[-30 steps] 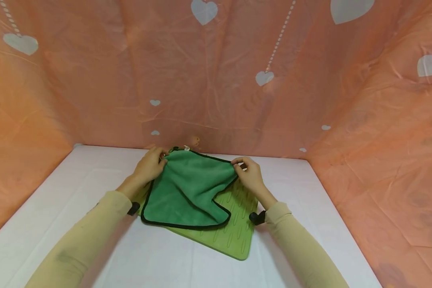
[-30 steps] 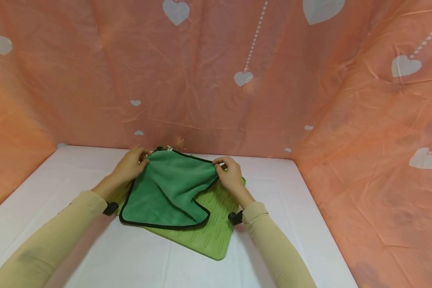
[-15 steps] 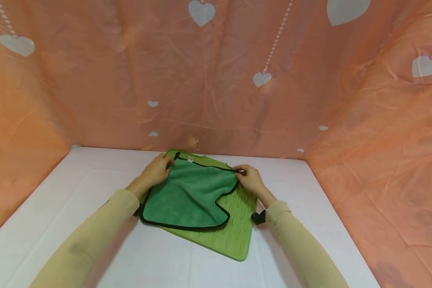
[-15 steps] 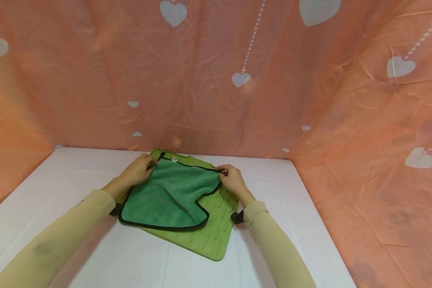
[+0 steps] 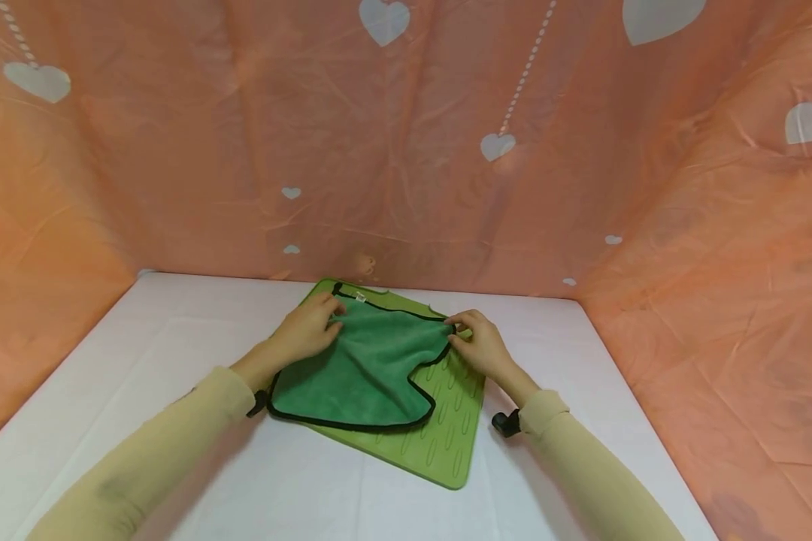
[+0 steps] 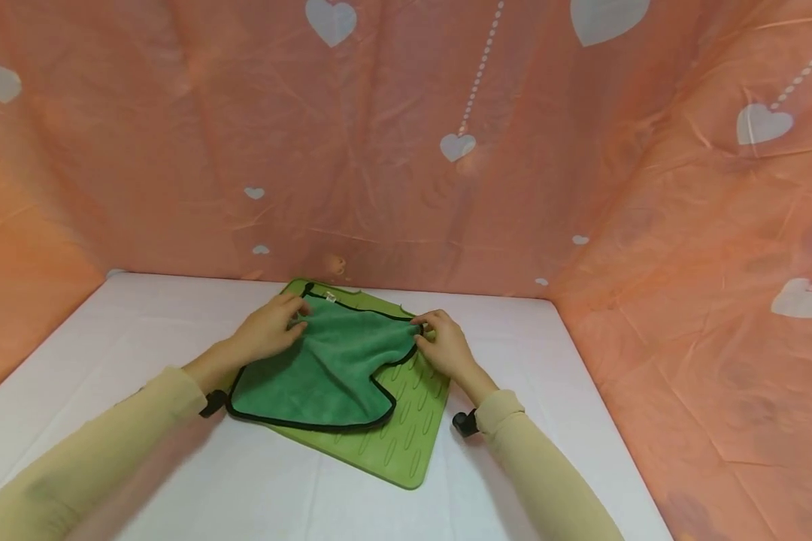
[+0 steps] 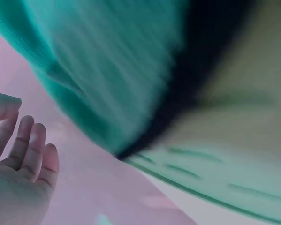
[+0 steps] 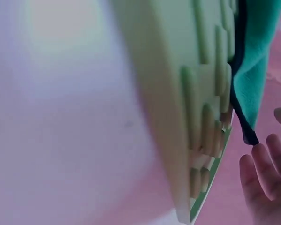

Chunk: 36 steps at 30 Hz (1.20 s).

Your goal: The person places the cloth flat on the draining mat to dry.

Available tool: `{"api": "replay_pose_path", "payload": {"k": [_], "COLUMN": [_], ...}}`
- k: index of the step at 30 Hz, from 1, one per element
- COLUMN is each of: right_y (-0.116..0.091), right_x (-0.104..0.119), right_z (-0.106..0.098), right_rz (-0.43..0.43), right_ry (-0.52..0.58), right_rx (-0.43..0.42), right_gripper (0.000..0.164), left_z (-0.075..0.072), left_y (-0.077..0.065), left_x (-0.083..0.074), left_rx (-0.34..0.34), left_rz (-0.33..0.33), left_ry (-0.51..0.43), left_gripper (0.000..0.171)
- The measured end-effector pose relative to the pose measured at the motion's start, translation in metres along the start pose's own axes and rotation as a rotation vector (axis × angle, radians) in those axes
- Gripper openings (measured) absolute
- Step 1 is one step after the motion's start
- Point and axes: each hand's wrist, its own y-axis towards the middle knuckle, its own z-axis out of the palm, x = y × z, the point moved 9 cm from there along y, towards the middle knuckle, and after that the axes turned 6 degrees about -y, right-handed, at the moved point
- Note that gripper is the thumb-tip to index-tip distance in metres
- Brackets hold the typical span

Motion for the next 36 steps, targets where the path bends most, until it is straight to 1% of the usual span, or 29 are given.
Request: {"api": "replay_pose_path", "payload": {"k": [3, 7, 11, 15, 17, 19, 22, 25, 28, 31, 36], "right_y": [-0.008, -0.017, -0.023, -0.024, -0.024, -0.023, -0.022, -0.020, -0.019, -0.017, -0.015], "right_x": [0.004, 0.008, 0.011, 0.012, 0.013, 0.015, 0.017, 0.019, 0.019, 0.019, 0.014], "right_z": [0.005, 0.014, 0.021, 0.025, 0.027, 0.028, 0.030, 0.032, 0.032, 0.031, 0.024], "right_rz": [-0.049, -0.109, -0.154, -0.169, -0.177, -0.187, -0.198, -0.196, -0.196, -0.197, -0.150], "right_ry": [-0.038, -0.086, -0.142, -0.178, -0.189, -0.205, -0.220, -0.229, -0.231, -0.227, -0.212], "right_rx": [0.053, 0.118, 0.157, 0.188, 0.198, 0.203, 0.215, 0.225, 0.224, 0.219, 0.215], "right_gripper": [0.024, 0.020, 0.019, 0.019, 0.019, 0.019, 0.019, 0.018, 0.015, 0.013, 0.012], "left_z": [0.008, 0.026, 0.049, 0.072, 0.082, 0.090, 0.098, 0.103, 0.104, 0.103, 0.097], "left_y": [-0.004, -0.012, -0.021, -0.029, -0.032, -0.034, -0.036, -0.036, -0.036, -0.036, -0.038], "left_x": [-0.031, -0.068, -0.100, -0.122, -0.129, -0.133, -0.136, -0.138, -0.141, -0.142, -0.144], "left_rx": [0.028, 0.091, 0.187, 0.305, 0.357, 0.390, 0.413, 0.418, 0.409, 0.395, 0.393], "left_rz": [0.092, 0.178, 0.247, 0.283, 0.283, 0.280, 0.272, 0.277, 0.304, 0.328, 0.338], "left_ry": [0.018, 0.006, -0.048, -0.077, -0.069, -0.048, -0.005, 0.038, 0.075, 0.081, 0.000], "left_gripper": [0.018, 0.016, 0.014, 0.019, 0.023, 0.024, 0.026, 0.025, 0.019, 0.012, 0.016]}}
